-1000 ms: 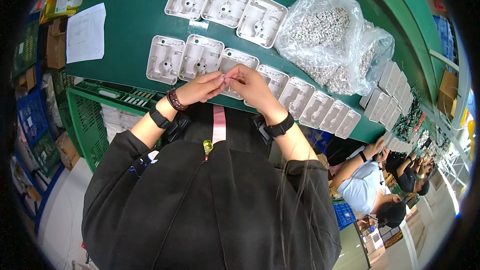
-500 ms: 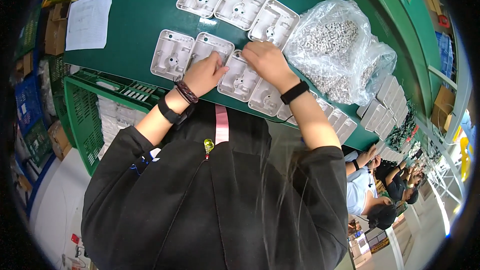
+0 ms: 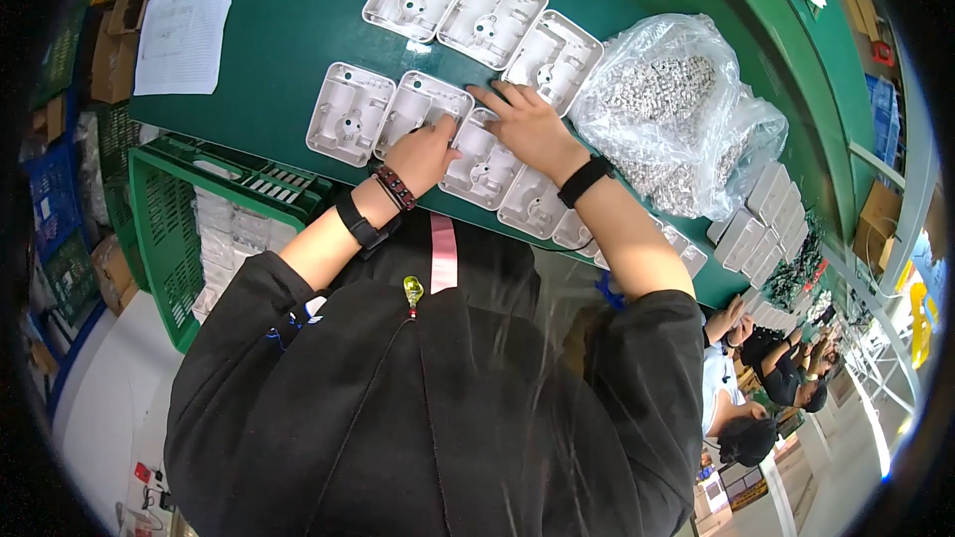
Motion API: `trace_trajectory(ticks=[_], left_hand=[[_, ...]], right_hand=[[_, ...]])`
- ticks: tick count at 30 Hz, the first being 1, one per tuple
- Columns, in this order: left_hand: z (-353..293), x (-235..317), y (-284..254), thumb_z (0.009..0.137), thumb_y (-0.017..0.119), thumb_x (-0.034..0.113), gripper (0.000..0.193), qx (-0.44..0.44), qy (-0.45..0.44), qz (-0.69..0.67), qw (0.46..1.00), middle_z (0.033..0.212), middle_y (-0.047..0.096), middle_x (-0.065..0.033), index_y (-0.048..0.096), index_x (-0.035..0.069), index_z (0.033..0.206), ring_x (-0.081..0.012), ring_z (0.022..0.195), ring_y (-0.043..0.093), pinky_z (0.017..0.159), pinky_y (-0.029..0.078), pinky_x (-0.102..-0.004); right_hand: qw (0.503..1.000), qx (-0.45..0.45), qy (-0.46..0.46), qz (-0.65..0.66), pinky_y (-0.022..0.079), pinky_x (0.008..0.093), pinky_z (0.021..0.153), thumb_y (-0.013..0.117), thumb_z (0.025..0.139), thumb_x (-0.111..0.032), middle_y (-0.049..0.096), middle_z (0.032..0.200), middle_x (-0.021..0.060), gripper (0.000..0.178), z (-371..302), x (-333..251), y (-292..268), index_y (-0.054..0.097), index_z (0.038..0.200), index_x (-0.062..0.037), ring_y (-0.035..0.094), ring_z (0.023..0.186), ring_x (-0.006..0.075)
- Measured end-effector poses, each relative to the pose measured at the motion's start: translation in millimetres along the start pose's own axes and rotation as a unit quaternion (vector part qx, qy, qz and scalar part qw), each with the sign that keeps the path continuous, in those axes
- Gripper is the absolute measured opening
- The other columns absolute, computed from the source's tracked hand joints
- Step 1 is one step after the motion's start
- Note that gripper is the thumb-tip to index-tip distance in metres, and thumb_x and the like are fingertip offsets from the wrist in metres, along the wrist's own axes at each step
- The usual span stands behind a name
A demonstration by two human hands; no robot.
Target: The person picks up small white components from a bag and inserts them into plastic housings before placing the housings into a green crate and returning to the table to repeat the process.
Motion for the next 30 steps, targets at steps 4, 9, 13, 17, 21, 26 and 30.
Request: trace_trajectory(ticks=[4, 9, 13, 17, 21, 26, 30], left_hand=[[0.9, 3.0, -6.1, 0.076, 0.058, 0.020, 0.027, -0.001, 0.016, 0.006, 1.000, 0.071, 0.059, -0.0165, 0.042, 0.002, 0.089, -0.0342, 0.070, 0.058, 0.056, 0.045, -0.0424], [-1.4, -8.3, -29.2, 0.083, 0.049, 0.029, 0.029, 0.000, -0.034, -0.184, 0.982, 0.069, 0.058, -0.0097, 0.044, 0.004, 0.096, -0.0219, 0.054, 0.053, 0.047, 0.041, -0.0323], [-4.2, -7.7, -29.7, 0.089, 0.036, 0.041, 0.041, -0.097, -0.113, -0.489, 0.860, 0.067, 0.053, -0.0021, 0.044, 0.005, 0.105, -0.0087, 0.044, 0.041, 0.039, 0.032, -0.0210], [-7.9, 7.5, -34.0, 0.090, 0.025, 0.048, 0.051, -0.150, -0.102, -0.564, 0.806, 0.070, 0.049, 0.0004, 0.042, 0.007, 0.114, -0.0025, 0.045, 0.034, 0.038, 0.027, -0.0156], [-7.1, 15.9, -31.6, 0.090, 0.022, 0.050, 0.054, -0.174, -0.069, -0.539, 0.821, 0.071, 0.048, -0.0004, 0.040, 0.007, 0.117, -0.0029, 0.045, 0.035, 0.038, 0.027, -0.0162], [-7.5, 18.8, -34.7, 0.091, 0.030, 0.043, 0.044, -0.175, -0.069, -0.537, 0.822, 0.076, 0.050, -0.0003, 0.043, 0.006, 0.111, -0.0039, 0.050, 0.039, 0.041, 0.030, -0.0172], [-4.9, 1.4, -37.6, 0.090, 0.040, 0.033, 0.031, -0.130, -0.063, -0.467, 0.872, 0.079, 0.053, -0.0005, 0.049, 0.005, 0.101, -0.0050, 0.059, 0.045, 0.049, 0.035, -0.0182]], right_hand=[[0.995, 0.006, 0.037, 0.090, 0.037, 0.0305, 0.082, 0.056, 0.071, -0.006, 0.048, 0.110, 0.0044, 0.013, 1.5, -0.7, -7.7, 0.063, 0.080, -0.0109, 0.044, 0.098, 0.0205], [0.899, 0.226, 0.286, 0.244, 0.037, 0.0339, 0.079, 0.058, 0.069, -0.005, 0.048, 0.102, 0.0063, 0.011, -15.0, 9.6, -19.3, 0.062, 0.079, -0.0084, 0.044, 0.093, 0.0241], [0.881, 0.242, 0.291, 0.285, 0.037, 0.0352, 0.076, 0.063, 0.064, -0.005, 0.047, 0.096, 0.0073, 0.017, -7.2, -33.3, -24.9, 0.061, 0.080, -0.0082, 0.044, 0.090, 0.0273], [0.908, 0.195, 0.273, 0.250, 0.036, 0.0361, 0.081, 0.065, 0.065, -0.007, 0.047, 0.097, 0.0081, 0.017, 3.3, -57.3, -34.7, 0.061, 0.082, -0.0094, 0.043, 0.092, 0.0273], [0.905, 0.202, 0.271, 0.258, 0.037, 0.0357, 0.077, 0.066, 0.064, -0.008, 0.047, 0.097, 0.0084, 0.015, 2.1, -55.5, -33.8, 0.058, 0.077, -0.0066, 0.043, 0.091, 0.0289], [0.902, 0.224, 0.263, 0.261, 0.040, 0.0346, 0.074, 0.065, 0.065, -0.008, 0.050, 0.092, 0.0083, 0.016, -1.2, -53.2, -38.9, 0.056, 0.077, -0.0053, 0.047, 0.084, 0.0272], [0.770, 0.244, 0.335, 0.486, 0.043, 0.0326, 0.067, 0.063, 0.065, -0.005, 0.051, 0.083, 0.0088, 0.019, -12.8, -40.2, -29.5, 0.053, 0.081, -0.0047, 0.051, 0.075, 0.0254]])
Point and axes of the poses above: each hand's wrist, its own z-axis towards the middle knuckle, its own y-axis out of the palm, x = y × z, the point moved 6 cm from there along z, towards the middle knuckle
